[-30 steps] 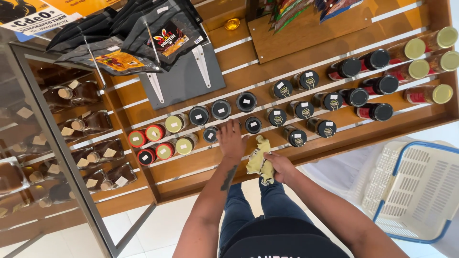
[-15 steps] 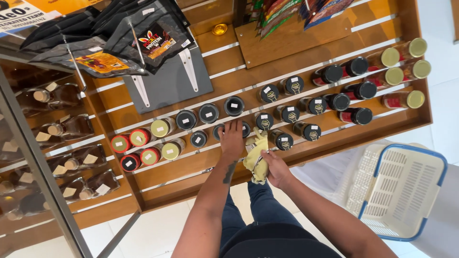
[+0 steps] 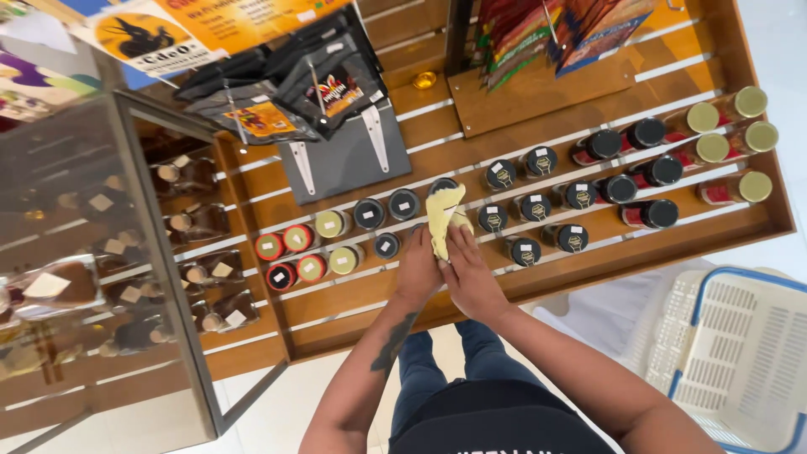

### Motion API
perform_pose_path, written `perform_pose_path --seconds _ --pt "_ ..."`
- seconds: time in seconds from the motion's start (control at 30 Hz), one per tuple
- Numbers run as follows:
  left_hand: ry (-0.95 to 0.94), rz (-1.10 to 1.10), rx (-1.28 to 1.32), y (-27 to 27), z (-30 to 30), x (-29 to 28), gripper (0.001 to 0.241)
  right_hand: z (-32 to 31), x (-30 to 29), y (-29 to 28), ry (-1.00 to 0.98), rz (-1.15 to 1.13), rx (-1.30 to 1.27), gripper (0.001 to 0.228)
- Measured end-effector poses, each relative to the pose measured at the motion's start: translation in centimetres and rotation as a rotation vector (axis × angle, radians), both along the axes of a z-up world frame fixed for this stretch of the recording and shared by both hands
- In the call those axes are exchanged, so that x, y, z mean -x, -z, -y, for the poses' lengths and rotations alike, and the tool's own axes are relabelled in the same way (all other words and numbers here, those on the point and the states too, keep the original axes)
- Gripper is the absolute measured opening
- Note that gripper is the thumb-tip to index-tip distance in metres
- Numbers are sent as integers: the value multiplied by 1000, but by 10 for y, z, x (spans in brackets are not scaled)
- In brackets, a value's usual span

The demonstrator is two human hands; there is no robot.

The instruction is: Wiping down chili oil jars with a cloth and organizing them on a display shelf.

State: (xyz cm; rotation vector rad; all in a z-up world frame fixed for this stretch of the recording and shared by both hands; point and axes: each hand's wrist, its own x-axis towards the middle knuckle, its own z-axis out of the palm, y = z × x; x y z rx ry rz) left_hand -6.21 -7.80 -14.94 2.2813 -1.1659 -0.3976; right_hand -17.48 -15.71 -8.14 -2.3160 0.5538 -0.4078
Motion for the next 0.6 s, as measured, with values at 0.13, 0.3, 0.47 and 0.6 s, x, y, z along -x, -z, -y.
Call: perform_pose_path --seconds 0.13,0.3,0.47,0.6 --pt "-81 231 214 -46 -7 -9 58 7 -27 -36 91 -33 -222 54" --pt "-160 -310 96 -131 -24 -34 74 38 -57 10 434 109 -1191 34" --pt "-202 -461 329 -196 -33 -36 72 53 -51 -32 563 107 -1716 35" --pt "-229 -374 442 -195 -43 -42 71 49 -48 -36 432 131 -1782 34"
